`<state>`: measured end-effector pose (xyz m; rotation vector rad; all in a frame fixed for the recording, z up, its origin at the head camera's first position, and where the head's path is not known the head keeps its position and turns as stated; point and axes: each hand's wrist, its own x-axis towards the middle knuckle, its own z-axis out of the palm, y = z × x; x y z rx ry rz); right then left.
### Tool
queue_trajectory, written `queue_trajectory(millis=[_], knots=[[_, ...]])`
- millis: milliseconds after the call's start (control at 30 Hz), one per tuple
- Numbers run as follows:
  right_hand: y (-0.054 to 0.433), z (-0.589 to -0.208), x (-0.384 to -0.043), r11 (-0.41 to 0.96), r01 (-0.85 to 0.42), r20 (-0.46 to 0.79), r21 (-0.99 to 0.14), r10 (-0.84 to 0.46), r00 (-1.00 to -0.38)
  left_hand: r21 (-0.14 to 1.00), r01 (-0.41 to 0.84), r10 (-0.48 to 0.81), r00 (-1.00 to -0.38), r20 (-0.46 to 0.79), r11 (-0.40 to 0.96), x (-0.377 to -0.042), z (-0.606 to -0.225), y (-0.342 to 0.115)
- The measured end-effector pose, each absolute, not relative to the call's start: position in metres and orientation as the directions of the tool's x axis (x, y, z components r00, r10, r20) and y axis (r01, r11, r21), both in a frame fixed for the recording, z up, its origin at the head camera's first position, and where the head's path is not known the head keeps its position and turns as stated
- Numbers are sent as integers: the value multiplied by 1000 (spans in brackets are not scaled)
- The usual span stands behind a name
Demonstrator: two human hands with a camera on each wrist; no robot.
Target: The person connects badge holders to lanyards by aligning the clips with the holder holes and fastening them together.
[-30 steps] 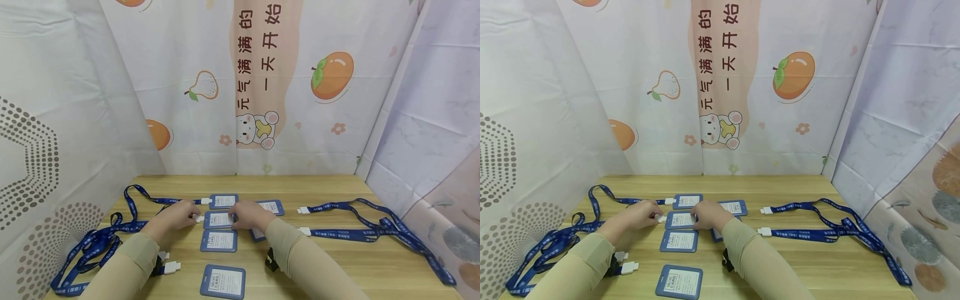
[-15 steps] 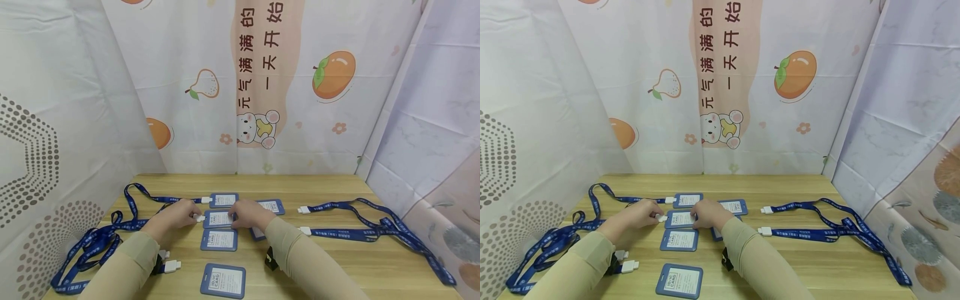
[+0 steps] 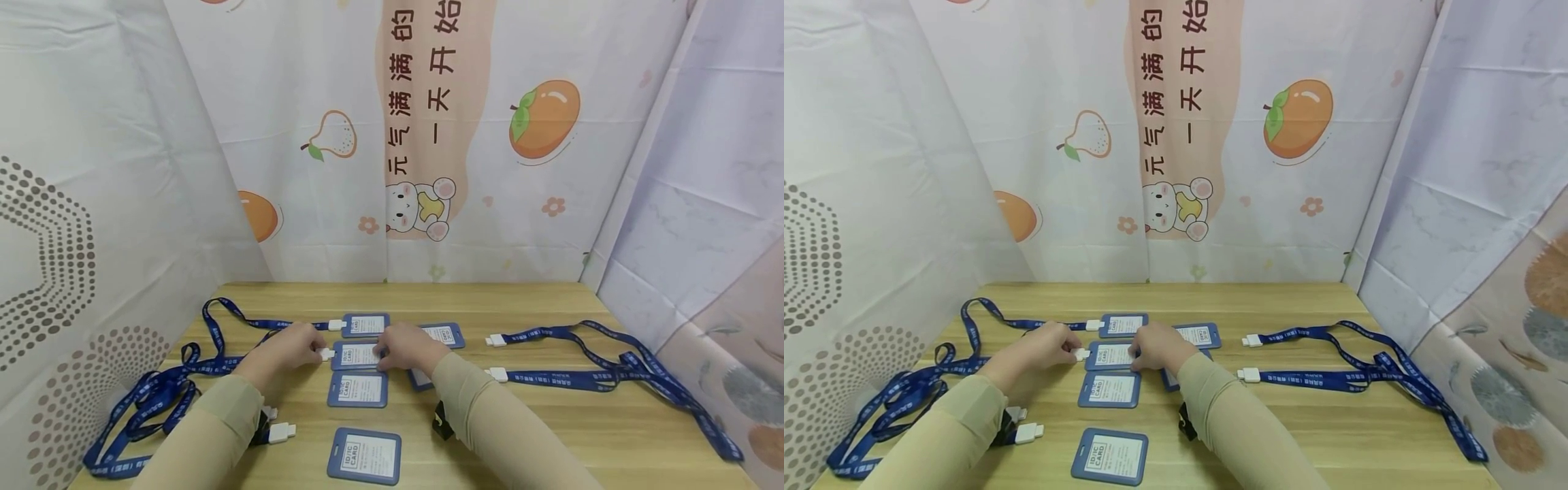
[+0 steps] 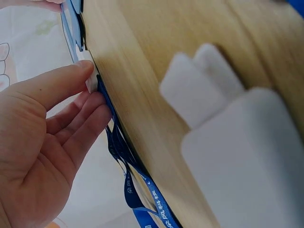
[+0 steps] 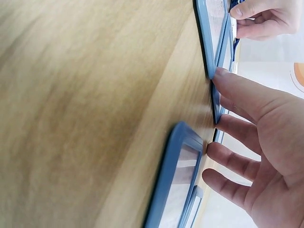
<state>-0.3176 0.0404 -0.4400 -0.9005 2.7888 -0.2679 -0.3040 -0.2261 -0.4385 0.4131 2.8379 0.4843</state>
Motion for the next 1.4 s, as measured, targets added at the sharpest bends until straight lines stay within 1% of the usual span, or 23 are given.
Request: queue_trajectory(millis=[400, 633, 867, 1167, 1400], knots=[[39, -438, -317, 813, -537, -147, -226, -573, -806, 361, 267, 350, -918, -186, 893, -304, -436, -223], [36, -438, -315, 813, -543, -151, -208, -576, -804, 354, 258, 342, -919, -199, 899, -305, -438, -224], [35, -436, -316, 819, -540, -155, -193, -569, -807, 358, 291, 374, -909, -187, 887, -307, -438, -224], [36, -437, -317, 818, -542, -160, -191, -571, -805, 325, 314, 386, -904, -186, 892, -307, -437, -219], [35, -437, -317, 822, -538, -164, -186, -566, -808, 322, 329, 398, -900, -177, 888, -306, -437, -217]])
